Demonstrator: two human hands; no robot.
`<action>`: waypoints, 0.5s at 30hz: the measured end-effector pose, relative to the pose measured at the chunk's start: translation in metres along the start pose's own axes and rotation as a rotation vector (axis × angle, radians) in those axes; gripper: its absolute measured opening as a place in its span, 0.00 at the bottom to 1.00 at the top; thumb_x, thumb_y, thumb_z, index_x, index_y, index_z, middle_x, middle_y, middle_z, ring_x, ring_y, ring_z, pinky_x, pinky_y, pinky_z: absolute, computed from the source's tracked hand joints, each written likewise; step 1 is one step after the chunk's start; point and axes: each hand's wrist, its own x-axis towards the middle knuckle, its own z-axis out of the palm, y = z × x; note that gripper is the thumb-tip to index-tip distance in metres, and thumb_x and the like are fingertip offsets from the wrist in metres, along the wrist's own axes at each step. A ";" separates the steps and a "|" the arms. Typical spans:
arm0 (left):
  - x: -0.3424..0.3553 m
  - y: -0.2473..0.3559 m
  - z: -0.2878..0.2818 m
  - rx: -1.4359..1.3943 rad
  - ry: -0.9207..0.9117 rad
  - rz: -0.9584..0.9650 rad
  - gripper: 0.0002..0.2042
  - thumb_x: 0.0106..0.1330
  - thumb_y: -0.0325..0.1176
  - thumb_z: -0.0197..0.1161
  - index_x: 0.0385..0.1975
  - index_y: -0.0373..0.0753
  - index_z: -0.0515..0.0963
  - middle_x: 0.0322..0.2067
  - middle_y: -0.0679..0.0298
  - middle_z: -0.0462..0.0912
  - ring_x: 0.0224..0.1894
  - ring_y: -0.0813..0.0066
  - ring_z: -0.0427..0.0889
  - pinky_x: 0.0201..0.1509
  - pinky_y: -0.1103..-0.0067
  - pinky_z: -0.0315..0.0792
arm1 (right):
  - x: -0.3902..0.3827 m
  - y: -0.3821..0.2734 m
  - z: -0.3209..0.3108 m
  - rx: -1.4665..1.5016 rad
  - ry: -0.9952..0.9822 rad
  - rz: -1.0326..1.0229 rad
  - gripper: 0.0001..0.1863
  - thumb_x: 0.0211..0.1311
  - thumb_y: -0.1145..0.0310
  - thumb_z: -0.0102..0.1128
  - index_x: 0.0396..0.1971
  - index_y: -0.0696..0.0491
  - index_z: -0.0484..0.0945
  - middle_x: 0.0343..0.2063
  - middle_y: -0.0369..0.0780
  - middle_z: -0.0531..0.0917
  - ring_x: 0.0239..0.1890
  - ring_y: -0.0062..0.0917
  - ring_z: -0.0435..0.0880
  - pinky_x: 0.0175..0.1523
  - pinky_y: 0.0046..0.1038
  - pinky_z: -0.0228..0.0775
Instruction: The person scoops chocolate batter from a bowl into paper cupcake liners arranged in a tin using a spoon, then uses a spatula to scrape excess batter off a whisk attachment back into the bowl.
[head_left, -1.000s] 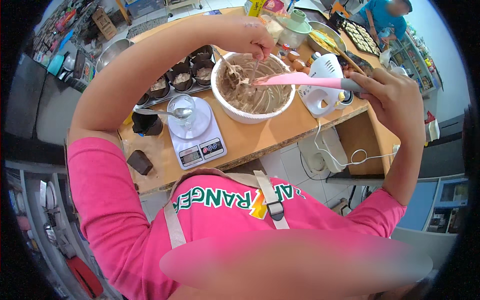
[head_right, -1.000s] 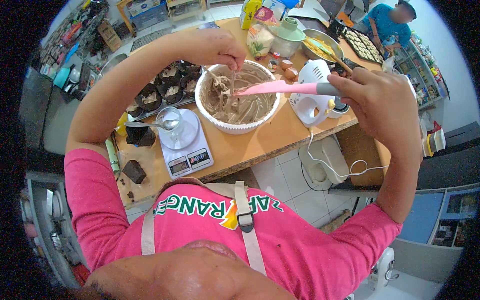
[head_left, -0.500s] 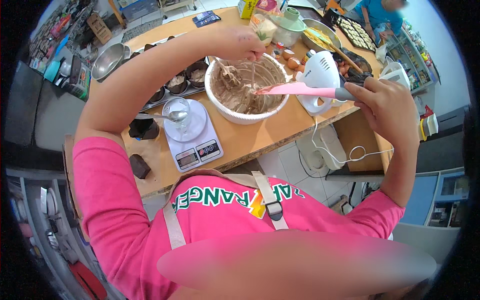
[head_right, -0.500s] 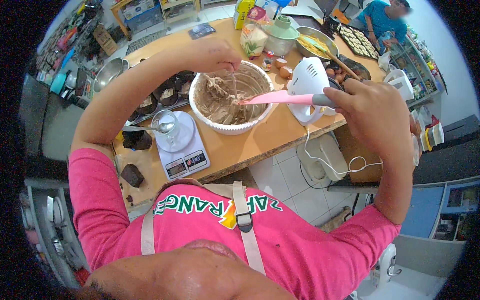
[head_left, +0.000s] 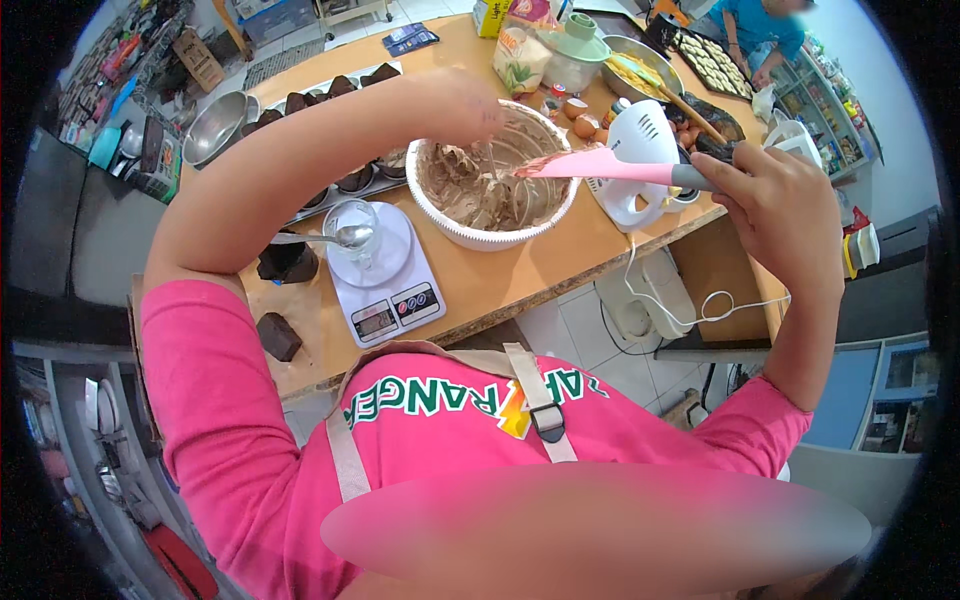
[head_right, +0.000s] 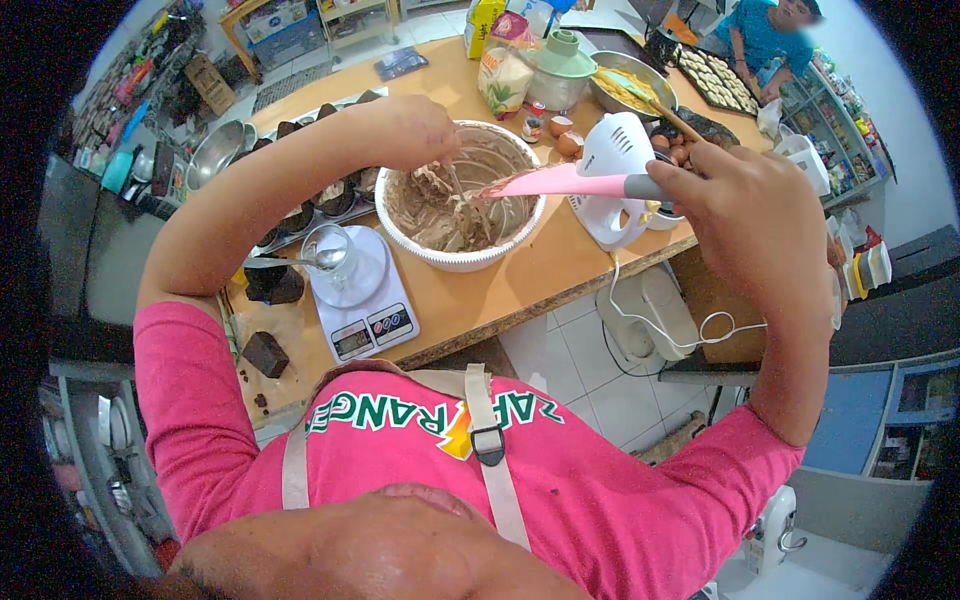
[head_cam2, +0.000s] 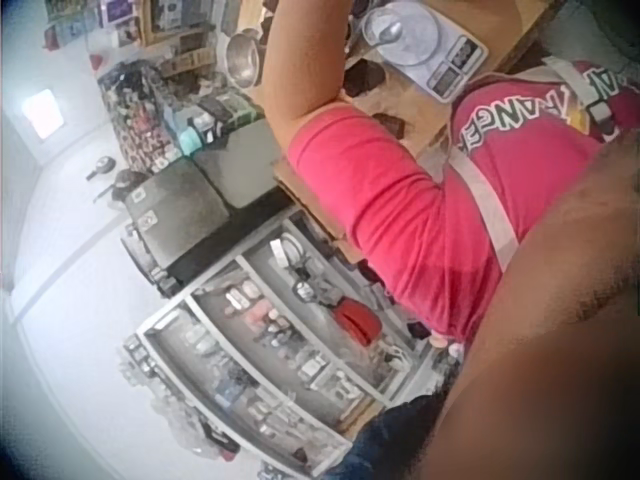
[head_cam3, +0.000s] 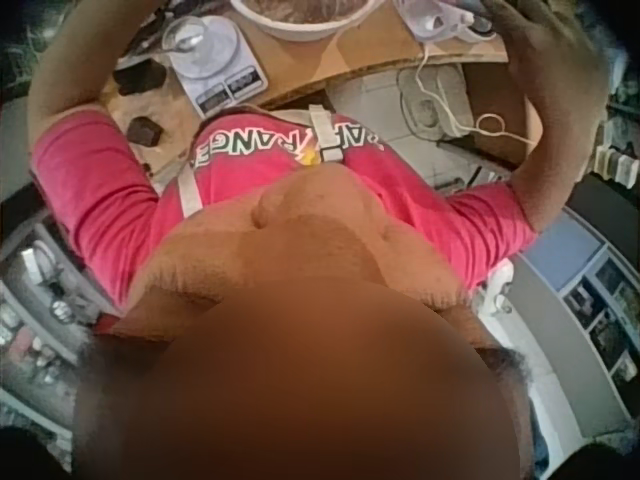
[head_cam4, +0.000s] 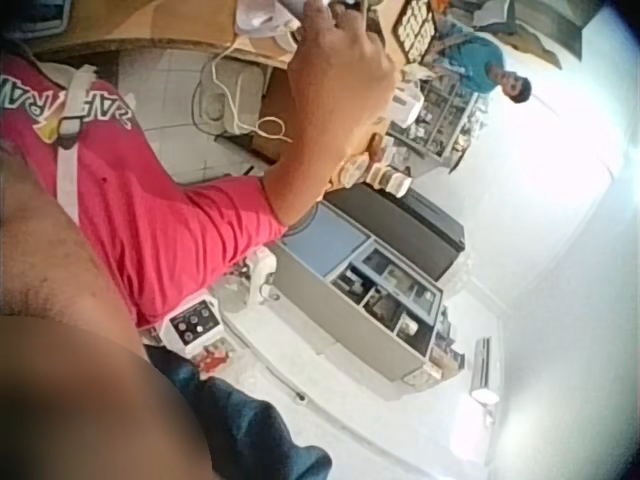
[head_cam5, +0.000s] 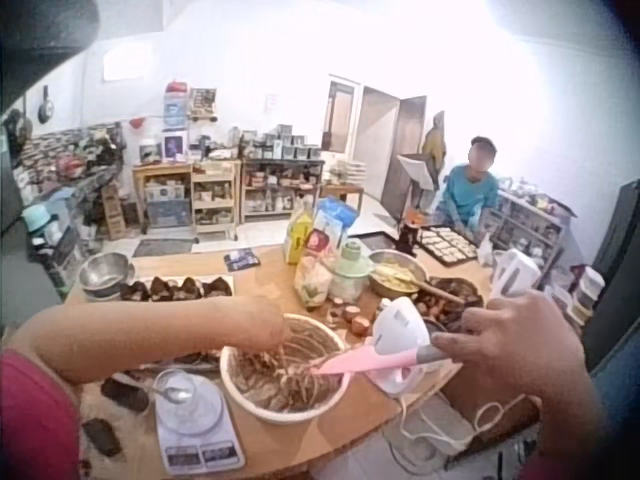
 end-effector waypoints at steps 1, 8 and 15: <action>-0.001 -0.004 0.002 -0.060 0.072 0.057 0.09 0.59 0.37 0.56 0.33 0.42 0.81 0.30 0.58 0.83 0.36 0.57 0.82 0.41 0.65 0.75 | 0.000 0.000 0.001 0.000 0.001 -0.001 0.14 0.50 0.66 0.62 0.39 0.41 0.81 0.26 0.33 0.79 0.29 0.28 0.80 0.31 0.33 0.70; 0.005 -0.015 0.010 -0.021 0.126 0.111 0.08 0.60 0.35 0.56 0.30 0.41 0.81 0.29 0.56 0.83 0.36 0.56 0.82 0.41 0.64 0.75 | -0.004 0.007 -0.013 -0.010 -0.002 0.036 0.18 0.48 0.65 0.64 0.44 0.40 0.81 0.24 0.34 0.75 0.27 0.29 0.78 0.31 0.33 0.68; 0.000 -0.010 -0.008 0.133 0.203 0.199 0.04 0.52 0.32 0.58 0.21 0.40 0.77 0.27 0.62 0.80 0.38 0.62 0.78 0.43 0.69 0.73 | 0.000 0.022 -0.017 0.031 0.045 0.026 0.20 0.49 0.66 0.63 0.47 0.41 0.81 0.24 0.36 0.75 0.25 0.31 0.76 0.31 0.34 0.67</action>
